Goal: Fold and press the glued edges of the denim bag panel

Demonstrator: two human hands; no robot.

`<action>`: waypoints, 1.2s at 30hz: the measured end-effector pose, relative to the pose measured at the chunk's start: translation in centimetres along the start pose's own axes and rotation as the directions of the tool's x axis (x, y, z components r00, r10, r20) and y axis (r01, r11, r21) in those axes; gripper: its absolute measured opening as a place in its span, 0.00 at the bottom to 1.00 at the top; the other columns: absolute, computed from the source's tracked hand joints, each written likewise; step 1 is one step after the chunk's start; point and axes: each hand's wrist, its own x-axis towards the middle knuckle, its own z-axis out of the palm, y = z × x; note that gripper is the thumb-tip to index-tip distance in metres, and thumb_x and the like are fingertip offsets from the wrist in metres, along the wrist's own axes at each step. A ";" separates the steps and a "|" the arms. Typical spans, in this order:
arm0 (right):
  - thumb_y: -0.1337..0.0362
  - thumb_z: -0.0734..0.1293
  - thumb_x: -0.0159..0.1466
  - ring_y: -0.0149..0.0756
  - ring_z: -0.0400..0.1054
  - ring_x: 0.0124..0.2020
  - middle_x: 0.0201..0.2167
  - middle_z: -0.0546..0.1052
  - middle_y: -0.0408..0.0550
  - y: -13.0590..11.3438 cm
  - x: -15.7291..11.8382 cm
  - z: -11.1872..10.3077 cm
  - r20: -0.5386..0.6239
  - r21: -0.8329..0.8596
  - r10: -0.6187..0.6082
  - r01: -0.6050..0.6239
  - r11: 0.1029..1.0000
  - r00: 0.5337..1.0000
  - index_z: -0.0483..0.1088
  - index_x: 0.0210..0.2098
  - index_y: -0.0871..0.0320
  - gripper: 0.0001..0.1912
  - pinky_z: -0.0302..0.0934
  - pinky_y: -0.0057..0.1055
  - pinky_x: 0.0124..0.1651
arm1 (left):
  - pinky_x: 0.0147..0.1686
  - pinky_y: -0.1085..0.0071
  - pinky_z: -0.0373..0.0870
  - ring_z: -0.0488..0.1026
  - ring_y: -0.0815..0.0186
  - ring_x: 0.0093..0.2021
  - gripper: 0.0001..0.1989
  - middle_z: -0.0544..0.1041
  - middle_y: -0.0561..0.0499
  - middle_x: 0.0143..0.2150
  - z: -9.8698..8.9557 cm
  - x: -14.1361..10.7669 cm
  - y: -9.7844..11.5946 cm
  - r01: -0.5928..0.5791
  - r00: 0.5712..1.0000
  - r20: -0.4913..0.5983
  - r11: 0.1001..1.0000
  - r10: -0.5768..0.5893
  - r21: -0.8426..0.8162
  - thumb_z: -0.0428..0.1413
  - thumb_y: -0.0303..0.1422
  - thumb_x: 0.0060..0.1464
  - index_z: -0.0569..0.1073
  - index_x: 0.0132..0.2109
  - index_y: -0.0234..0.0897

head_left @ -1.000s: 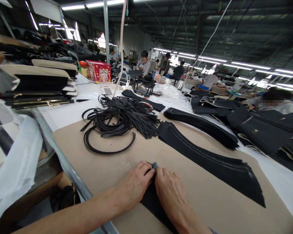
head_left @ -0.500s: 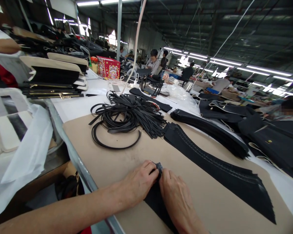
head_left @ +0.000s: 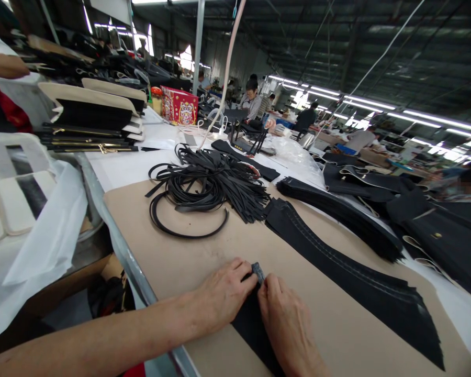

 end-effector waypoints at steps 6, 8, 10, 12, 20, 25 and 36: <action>0.74 0.60 0.64 0.35 0.67 0.23 0.23 0.71 0.43 -0.3 -0.1 0.3 0.085 0.000 0.017 -0.017 1.000 0.996 0.62 0.29 0.55 0.10 0.51 0.29 0.28 | 0.52 0.62 0.68 0.66 0.61 0.49 0.13 0.71 0.44 0.47 0.1 -0.1 0.0 -0.010 1.000 -0.004 1.000 0.010 -0.002 0.47 0.23 0.59 0.67 0.50 0.34; 0.76 0.62 0.62 0.35 0.67 0.24 0.25 0.72 0.43 -0.4 0.0 0.3 0.111 0.018 0.006 -0.008 1.000 0.994 0.63 0.30 0.56 0.10 0.52 0.30 0.29 | 0.53 0.61 0.67 0.66 0.60 0.50 0.14 0.70 0.44 0.47 0.2 -0.1 -0.1 -0.014 1.000 -0.003 1.000 0.014 -0.007 0.47 0.23 0.59 0.66 0.50 0.35; 0.77 0.62 0.62 0.36 0.67 0.26 0.27 0.72 0.44 -0.4 0.1 0.0 0.140 0.050 -0.004 -0.003 0.999 0.990 0.64 0.31 0.56 0.10 0.53 0.31 0.31 | 0.53 0.61 0.68 0.66 0.60 0.50 0.14 0.70 0.44 0.48 0.2 -0.1 -0.1 -0.001 1.000 -0.017 1.000 0.001 -0.015 0.47 0.23 0.58 0.67 0.51 0.35; 0.79 0.61 0.62 0.37 0.67 0.28 0.28 0.72 0.45 -0.2 0.1 -0.4 0.177 0.092 -0.010 -0.007 0.996 0.984 0.66 0.33 0.56 0.11 0.55 0.33 0.35 | 0.53 0.61 0.68 0.65 0.61 0.51 0.14 0.68 0.44 0.50 0.1 -0.2 0.0 0.024 0.999 -0.044 0.999 -0.025 -0.036 0.47 0.22 0.58 0.68 0.50 0.36; 0.79 0.58 0.61 0.41 0.63 0.36 0.36 0.69 0.50 1.3 -1.9 -2.0 0.202 0.203 -0.022 -0.019 0.979 0.979 0.69 0.50 0.55 0.22 0.54 0.36 0.41 | 0.54 0.59 0.66 0.65 0.61 0.52 0.14 0.70 0.47 0.50 -0.7 -0.1 0.1 0.058 0.991 -0.116 0.997 -0.064 -0.052 0.48 0.23 0.59 0.71 0.49 0.39; 0.79 0.57 0.62 0.40 0.60 0.37 0.37 0.69 0.48 1.7 -2.6 -2.5 0.205 0.267 -0.007 -0.049 0.963 0.979 0.68 0.52 0.54 0.24 0.53 0.37 0.41 | 0.54 0.57 0.64 0.64 0.59 0.54 0.20 0.70 0.48 0.53 -0.8 0.2 0.1 -0.017 0.999 -0.037 0.997 0.020 0.075 0.47 0.21 0.58 0.69 0.53 0.43; 0.77 0.59 0.65 0.38 0.60 0.40 0.39 0.68 0.46 2.8 -4.4 -4.1 0.176 0.498 0.162 -0.230 0.836 0.971 0.69 0.48 0.51 0.19 0.53 0.35 0.43 | 0.52 0.58 0.60 0.61 0.58 0.56 0.22 0.70 0.49 0.55 -1.0 0.6 0.2 -0.097 0.995 0.033 0.984 0.093 0.149 0.45 0.20 0.58 0.70 0.54 0.45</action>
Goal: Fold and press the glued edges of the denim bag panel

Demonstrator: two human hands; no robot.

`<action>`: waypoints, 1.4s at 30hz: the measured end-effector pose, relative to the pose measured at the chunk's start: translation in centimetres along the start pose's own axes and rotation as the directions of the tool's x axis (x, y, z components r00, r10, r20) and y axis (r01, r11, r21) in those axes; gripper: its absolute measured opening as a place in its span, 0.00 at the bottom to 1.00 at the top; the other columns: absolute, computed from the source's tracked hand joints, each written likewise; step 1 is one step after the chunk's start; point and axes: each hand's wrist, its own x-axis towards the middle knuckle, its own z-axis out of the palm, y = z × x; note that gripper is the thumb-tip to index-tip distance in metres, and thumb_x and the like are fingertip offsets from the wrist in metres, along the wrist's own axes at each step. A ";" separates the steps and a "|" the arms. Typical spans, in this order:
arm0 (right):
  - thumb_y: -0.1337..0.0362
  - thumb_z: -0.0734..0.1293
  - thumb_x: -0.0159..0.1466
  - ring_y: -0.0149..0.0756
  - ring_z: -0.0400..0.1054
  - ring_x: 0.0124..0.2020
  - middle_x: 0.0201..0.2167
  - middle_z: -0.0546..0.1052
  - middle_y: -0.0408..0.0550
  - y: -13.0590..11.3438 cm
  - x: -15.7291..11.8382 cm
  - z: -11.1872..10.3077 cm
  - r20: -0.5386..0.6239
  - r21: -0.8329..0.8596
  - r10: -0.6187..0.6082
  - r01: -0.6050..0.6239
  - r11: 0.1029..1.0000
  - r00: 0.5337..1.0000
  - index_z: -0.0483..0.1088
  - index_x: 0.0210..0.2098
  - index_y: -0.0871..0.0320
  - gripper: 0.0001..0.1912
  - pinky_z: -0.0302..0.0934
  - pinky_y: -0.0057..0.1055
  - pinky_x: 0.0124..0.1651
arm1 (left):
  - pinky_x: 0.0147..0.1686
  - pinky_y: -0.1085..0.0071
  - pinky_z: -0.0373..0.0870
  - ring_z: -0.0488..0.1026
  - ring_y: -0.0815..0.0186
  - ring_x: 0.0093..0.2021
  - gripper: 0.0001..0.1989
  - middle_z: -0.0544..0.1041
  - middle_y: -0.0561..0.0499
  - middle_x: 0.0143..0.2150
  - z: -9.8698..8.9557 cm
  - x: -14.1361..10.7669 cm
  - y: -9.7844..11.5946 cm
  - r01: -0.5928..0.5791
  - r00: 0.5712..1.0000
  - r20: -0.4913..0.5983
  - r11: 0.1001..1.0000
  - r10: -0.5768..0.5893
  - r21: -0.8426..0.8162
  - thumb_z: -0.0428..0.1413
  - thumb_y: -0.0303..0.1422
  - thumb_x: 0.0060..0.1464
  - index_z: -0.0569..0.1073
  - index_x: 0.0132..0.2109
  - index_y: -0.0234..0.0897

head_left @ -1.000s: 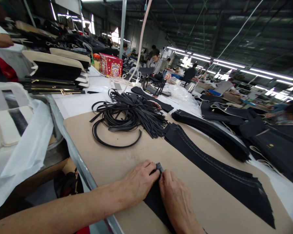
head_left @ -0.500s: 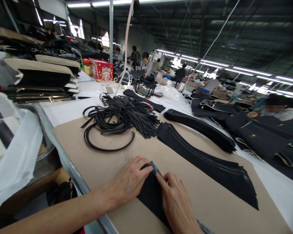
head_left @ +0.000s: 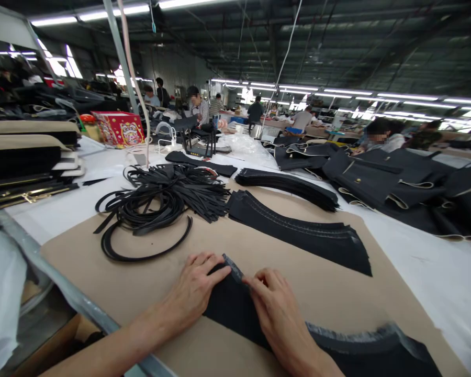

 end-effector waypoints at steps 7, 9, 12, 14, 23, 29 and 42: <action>0.78 0.60 0.63 0.38 0.60 0.41 0.39 0.69 0.45 -0.1 -0.9 0.1 0.055 -0.007 -0.038 0.038 0.999 0.998 0.71 0.49 0.46 0.22 0.51 0.36 0.44 | 0.51 0.55 0.58 0.59 0.56 0.56 0.23 0.69 0.48 0.55 0.2 0.2 -0.3 -0.005 0.999 0.052 1.000 0.005 -0.013 0.44 0.19 0.58 0.70 0.53 0.46; 0.77 0.60 0.64 0.38 0.60 0.41 0.39 0.69 0.44 -0.1 -0.6 0.2 0.042 0.015 -0.016 0.016 1.000 0.999 0.71 0.48 0.46 0.21 0.51 0.36 0.44 | 0.50 0.57 0.59 0.61 0.57 0.54 0.19 0.70 0.48 0.52 0.1 0.5 -0.6 0.055 0.998 0.019 0.997 -0.054 -0.060 0.44 0.22 0.60 0.72 0.51 0.44; 0.76 0.59 0.65 0.39 0.61 0.42 0.39 0.69 0.45 -0.4 0.3 0.3 0.009 0.029 0.005 -0.005 1.000 1.000 0.70 0.49 0.49 0.19 0.51 0.37 0.43 | 0.47 0.60 0.61 0.64 0.59 0.49 0.15 0.72 0.48 0.47 0.0 1.2 -1.0 0.125 0.991 -0.031 0.985 -0.129 -0.117 0.45 0.25 0.62 0.74 0.47 0.43; 0.75 0.60 0.65 0.40 0.61 0.42 0.40 0.70 0.46 -0.7 1.0 0.5 0.000 0.029 0.002 -0.002 1.000 1.000 0.69 0.50 0.50 0.19 0.52 0.37 0.43 | 0.46 0.60 0.61 0.65 0.59 0.48 0.15 0.73 0.48 0.46 -0.1 1.5 -1.1 0.125 0.992 -0.022 0.985 -0.128 -0.119 0.46 0.25 0.62 0.75 0.45 0.43; 0.71 0.61 0.66 0.42 0.63 0.43 0.39 0.71 0.47 -1.8 3.9 1.0 0.016 -0.051 0.014 -0.014 0.999 1.000 0.72 0.44 0.51 0.13 0.52 0.38 0.43 | 0.46 0.60 0.59 0.65 0.60 0.48 0.15 0.75 0.50 0.43 0.5 1.2 -1.5 0.140 0.990 0.001 0.979 -0.141 -0.148 0.46 0.24 0.61 0.75 0.46 0.44; 0.64 0.66 0.64 0.47 0.65 0.46 0.42 0.74 0.50 -1.7 4.8 1.6 0.088 -0.044 0.223 -0.220 0.974 0.971 0.70 0.45 0.56 0.10 0.52 0.39 0.45 | 0.48 0.62 0.59 0.65 0.60 0.47 0.09 0.72 0.49 0.43 -0.1 1.9 -1.5 0.196 0.975 -0.061 0.953 -0.216 -0.233 0.50 0.23 0.58 0.73 0.41 0.39; 0.64 0.63 0.64 0.40 0.71 0.36 0.32 0.77 0.48 -1.2 5.7 1.5 0.173 0.108 0.368 -0.389 0.915 0.913 0.68 0.34 0.56 0.04 0.51 0.29 0.33 | 0.43 0.65 0.61 0.66 0.61 0.41 0.10 0.70 0.53 0.36 -1.0 5.3 -3.1 0.332 0.943 0.104 0.872 -0.316 -0.359 0.56 0.26 0.47 0.63 0.37 0.40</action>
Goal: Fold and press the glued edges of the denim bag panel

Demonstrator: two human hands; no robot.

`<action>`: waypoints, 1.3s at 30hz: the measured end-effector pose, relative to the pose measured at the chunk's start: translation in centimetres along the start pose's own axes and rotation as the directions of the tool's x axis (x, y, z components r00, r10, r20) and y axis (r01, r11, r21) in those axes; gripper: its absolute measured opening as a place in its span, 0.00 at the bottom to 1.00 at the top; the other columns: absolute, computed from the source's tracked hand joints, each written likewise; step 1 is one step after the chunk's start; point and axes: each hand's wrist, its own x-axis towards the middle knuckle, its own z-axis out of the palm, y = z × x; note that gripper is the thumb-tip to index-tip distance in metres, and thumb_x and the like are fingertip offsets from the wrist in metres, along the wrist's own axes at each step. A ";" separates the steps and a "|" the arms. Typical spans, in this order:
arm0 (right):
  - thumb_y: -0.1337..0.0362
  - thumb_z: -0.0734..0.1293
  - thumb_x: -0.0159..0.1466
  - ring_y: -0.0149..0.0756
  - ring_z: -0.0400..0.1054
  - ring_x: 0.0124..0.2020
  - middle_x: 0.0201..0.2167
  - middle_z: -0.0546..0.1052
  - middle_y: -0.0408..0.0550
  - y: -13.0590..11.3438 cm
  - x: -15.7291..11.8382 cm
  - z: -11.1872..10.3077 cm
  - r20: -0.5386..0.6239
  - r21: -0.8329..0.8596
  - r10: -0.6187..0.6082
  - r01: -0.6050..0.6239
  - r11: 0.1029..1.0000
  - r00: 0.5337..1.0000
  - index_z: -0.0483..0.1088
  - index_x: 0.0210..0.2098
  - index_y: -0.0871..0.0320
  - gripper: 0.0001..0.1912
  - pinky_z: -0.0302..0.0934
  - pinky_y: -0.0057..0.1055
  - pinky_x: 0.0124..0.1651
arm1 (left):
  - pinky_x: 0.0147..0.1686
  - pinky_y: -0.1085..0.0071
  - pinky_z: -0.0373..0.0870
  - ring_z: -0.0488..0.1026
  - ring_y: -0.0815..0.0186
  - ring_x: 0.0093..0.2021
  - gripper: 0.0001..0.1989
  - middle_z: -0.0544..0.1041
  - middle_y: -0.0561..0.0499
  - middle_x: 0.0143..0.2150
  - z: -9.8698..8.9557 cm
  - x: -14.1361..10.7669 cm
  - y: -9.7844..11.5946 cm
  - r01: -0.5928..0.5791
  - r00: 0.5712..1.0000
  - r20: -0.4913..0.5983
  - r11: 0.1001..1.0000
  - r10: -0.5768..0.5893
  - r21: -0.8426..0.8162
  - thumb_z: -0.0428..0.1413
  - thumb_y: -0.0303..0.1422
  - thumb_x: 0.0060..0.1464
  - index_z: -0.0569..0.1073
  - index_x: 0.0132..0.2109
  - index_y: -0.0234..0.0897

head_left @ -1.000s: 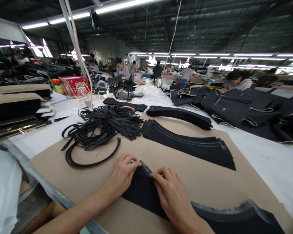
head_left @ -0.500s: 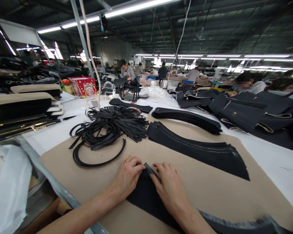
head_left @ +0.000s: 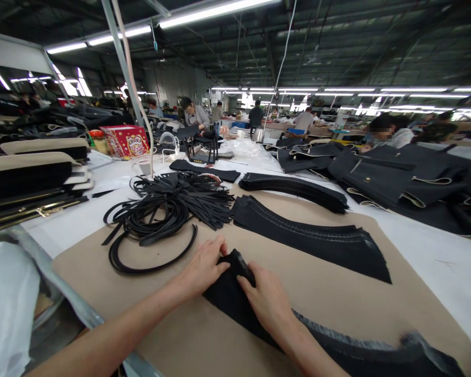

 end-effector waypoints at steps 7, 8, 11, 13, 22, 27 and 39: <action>0.68 0.64 0.60 0.35 0.67 0.31 0.26 0.73 0.44 0.4 0.5 -0.5 0.080 0.065 -0.027 0.022 0.998 0.996 0.68 0.27 0.56 0.05 0.47 0.28 0.30 | 0.36 0.71 0.65 0.69 0.65 0.36 0.23 0.70 0.55 0.33 0.7 0.6 -1.8 0.128 0.979 0.175 0.985 -0.106 -0.119 0.59 0.27 0.42 0.66 0.48 0.36; 0.68 0.64 0.59 0.34 0.67 0.29 0.24 0.72 0.43 0.5 0.6 -0.7 0.106 0.080 -0.036 0.028 0.996 0.994 0.69 0.27 0.56 0.05 0.47 0.27 0.29 | 0.31 0.73 0.64 0.69 0.66 0.32 0.17 0.69 0.56 0.29 0.6 0.7 -2.0 0.144 0.966 0.235 0.982 -0.111 -0.126 0.58 0.27 0.42 0.69 0.43 0.35; 0.68 0.67 0.55 0.31 0.64 0.27 0.22 0.71 0.39 0.8 0.6 -1.1 0.176 0.132 -0.077 0.054 0.990 0.981 0.70 0.28 0.56 0.02 0.46 0.25 0.26 | 0.23 0.75 0.61 0.65 0.69 0.24 0.06 0.66 0.58 0.22 -0.2 0.5 -2.3 0.177 0.922 0.367 0.978 -0.124 -0.114 0.58 0.26 0.40 0.70 0.30 0.34; 0.68 0.68 0.53 0.30 0.64 0.27 0.24 0.71 0.38 0.9 0.6 -1.2 0.197 0.158 -0.102 0.071 0.985 0.975 0.70 0.29 0.56 0.04 0.47 0.24 0.26 | 0.24 0.73 0.63 0.66 0.68 0.25 0.09 0.68 0.57 0.23 -1.1 0.2 -2.1 0.173 0.919 0.373 0.981 -0.130 -0.085 0.59 0.26 0.38 0.71 0.32 0.33; 0.70 0.64 0.58 0.37 0.69 0.39 0.35 0.76 0.44 0.3 0.1 -0.8 0.117 0.155 -0.148 0.129 0.979 0.982 0.71 0.40 0.56 0.11 0.53 0.27 0.38 | 0.54 0.61 0.57 0.66 0.59 0.51 0.14 0.75 0.49 0.45 -1.4 0.5 2.1 -0.301 0.904 0.344 0.950 0.255 0.086 0.54 0.24 0.51 0.74 0.45 0.40; 0.73 0.64 0.57 0.38 0.69 0.36 0.33 0.76 0.47 0.0 -0.4 -0.4 0.079 0.124 -0.079 0.069 0.990 0.994 0.71 0.39 0.58 0.11 0.52 0.29 0.35 | 0.50 0.61 0.61 0.70 0.58 0.46 0.13 0.78 0.48 0.39 -0.8 2.2 1.3 -0.255 0.888 0.412 0.964 0.204 0.073 0.52 0.21 0.48 0.76 0.38 0.38; 0.72 0.64 0.52 0.29 0.61 0.26 0.22 0.68 0.37 1.5 0.6 -0.3 0.217 0.325 -0.122 0.046 0.945 0.969 0.70 0.30 0.58 0.06 0.47 0.24 0.27 | 0.28 0.78 0.64 0.70 0.70 0.30 0.15 0.74 0.54 0.30 -2.1 1.7 -0.3 -0.035 0.826 0.551 0.988 0.115 -0.153 0.55 0.24 0.44 0.74 0.43 0.34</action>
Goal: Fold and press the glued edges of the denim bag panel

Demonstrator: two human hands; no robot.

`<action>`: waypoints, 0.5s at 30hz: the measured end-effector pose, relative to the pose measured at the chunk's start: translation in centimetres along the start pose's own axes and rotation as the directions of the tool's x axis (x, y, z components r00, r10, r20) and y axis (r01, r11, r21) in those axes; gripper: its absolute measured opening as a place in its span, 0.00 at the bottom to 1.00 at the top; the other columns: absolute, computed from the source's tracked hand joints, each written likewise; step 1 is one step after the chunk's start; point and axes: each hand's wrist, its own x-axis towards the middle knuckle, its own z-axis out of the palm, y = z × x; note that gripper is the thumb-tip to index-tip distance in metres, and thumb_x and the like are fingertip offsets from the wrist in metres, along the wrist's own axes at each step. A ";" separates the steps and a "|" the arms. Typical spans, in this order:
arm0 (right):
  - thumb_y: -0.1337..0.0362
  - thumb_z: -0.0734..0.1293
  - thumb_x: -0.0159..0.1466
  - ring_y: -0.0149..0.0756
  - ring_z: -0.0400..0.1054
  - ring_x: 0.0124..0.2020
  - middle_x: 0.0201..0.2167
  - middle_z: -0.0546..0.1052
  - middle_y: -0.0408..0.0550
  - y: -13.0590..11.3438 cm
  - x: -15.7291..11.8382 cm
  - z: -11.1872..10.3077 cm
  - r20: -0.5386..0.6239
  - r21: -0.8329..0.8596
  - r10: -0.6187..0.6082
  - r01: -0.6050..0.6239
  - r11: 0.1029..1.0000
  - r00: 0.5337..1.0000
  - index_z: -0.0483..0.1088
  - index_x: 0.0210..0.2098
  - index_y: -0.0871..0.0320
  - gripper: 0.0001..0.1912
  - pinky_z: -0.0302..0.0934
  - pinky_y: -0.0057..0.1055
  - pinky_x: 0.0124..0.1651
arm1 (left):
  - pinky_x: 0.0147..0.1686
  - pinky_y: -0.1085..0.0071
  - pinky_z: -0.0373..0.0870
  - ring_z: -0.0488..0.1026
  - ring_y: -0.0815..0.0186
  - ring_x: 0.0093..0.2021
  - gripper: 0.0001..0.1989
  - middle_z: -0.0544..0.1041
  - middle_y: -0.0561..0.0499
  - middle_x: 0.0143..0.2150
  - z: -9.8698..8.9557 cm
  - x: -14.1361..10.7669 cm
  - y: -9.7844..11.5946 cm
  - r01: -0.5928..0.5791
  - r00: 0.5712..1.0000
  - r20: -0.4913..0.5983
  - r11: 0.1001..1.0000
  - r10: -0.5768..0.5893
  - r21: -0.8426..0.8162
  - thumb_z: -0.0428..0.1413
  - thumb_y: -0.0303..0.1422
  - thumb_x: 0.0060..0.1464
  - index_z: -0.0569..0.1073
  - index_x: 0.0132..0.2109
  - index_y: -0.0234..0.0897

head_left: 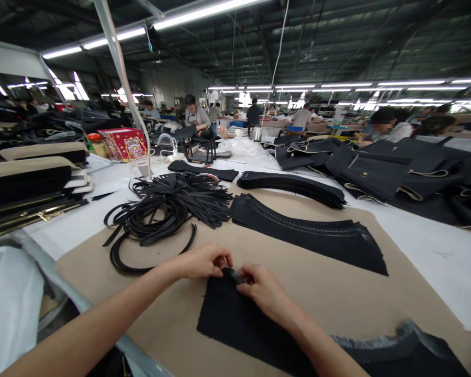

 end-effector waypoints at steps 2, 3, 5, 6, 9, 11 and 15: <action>0.72 0.64 0.52 0.28 0.59 0.24 0.21 0.66 0.37 0.1 0.1 0.0 0.050 0.037 -0.002 0.000 0.999 0.999 0.69 0.29 0.59 0.06 0.47 0.23 0.25 | 0.27 0.78 0.63 0.68 0.71 0.28 0.15 0.73 0.55 0.27 -0.2 -0.2 -0.1 0.003 1.000 -0.006 1.000 -0.003 -0.003 0.52 0.22 0.44 0.75 0.41 0.33; 0.72 0.64 0.52 0.28 0.58 0.23 0.20 0.65 0.36 0.2 0.1 0.0 0.075 0.051 -0.004 0.000 0.999 0.997 0.69 0.29 0.59 0.05 0.46 0.23 0.24 | 0.27 0.78 0.63 0.68 0.71 0.28 0.14 0.73 0.55 0.27 -0.5 -0.2 -0.3 0.002 1.000 -0.001 1.000 -0.002 -0.005 0.51 0.22 0.44 0.75 0.40 0.33; 0.72 0.63 0.52 0.27 0.56 0.22 0.20 0.64 0.36 0.2 0.1 0.0 0.113 0.064 -0.011 0.003 0.998 0.994 0.69 0.29 0.59 0.05 0.45 0.23 0.23 | 0.29 0.77 0.65 0.69 0.70 0.29 0.13 0.74 0.54 0.28 -1.2 -0.3 -0.7 0.002 1.000 0.011 1.000 -0.002 -0.008 0.52 0.23 0.45 0.76 0.39 0.33; 0.72 0.63 0.52 0.27 0.56 0.22 0.20 0.64 0.36 0.1 0.1 0.1 0.125 0.062 -0.014 0.006 0.998 0.992 0.69 0.29 0.59 0.05 0.45 0.23 0.23 | 0.30 0.77 0.66 0.70 0.69 0.30 0.12 0.75 0.54 0.29 -1.5 -0.4 -0.8 0.009 1.000 -0.004 1.000 -0.009 -0.002 0.52 0.24 0.45 0.76 0.39 0.34; 0.72 0.64 0.50 0.28 0.58 0.23 0.20 0.66 0.37 0.0 0.0 0.1 0.126 0.027 -0.014 0.010 1.000 0.992 0.70 0.28 0.59 0.06 0.45 0.24 0.24 | 0.37 0.72 0.68 0.71 0.65 0.35 0.12 0.76 0.50 0.33 -1.9 -0.7 -0.9 0.045 0.983 -0.180 0.998 -0.036 0.047 0.49 0.25 0.50 0.75 0.40 0.33; 0.72 0.64 0.50 0.29 0.60 0.24 0.21 0.67 0.37 -0.1 -0.1 0.1 0.107 -0.008 -0.014 0.015 1.000 0.994 0.70 0.28 0.58 0.07 0.45 0.24 0.25 | 0.41 0.68 0.67 0.71 0.64 0.39 0.13 0.76 0.48 0.38 -1.3 -1.1 -0.3 0.046 0.955 -0.296 0.996 -0.020 0.082 0.47 0.26 0.54 0.73 0.43 0.34; 0.73 0.65 0.49 0.30 0.61 0.26 0.23 0.68 0.37 -0.6 -0.4 0.0 0.043 -0.086 -0.033 0.037 0.996 0.999 0.69 0.29 0.57 0.08 0.45 0.25 0.26 | 0.51 0.67 0.62 0.69 0.62 0.48 0.15 0.75 0.50 0.46 0.5 -1.6 1.6 -0.067 0.969 -0.221 0.980 0.108 0.185 0.55 0.26 0.50 0.73 0.47 0.39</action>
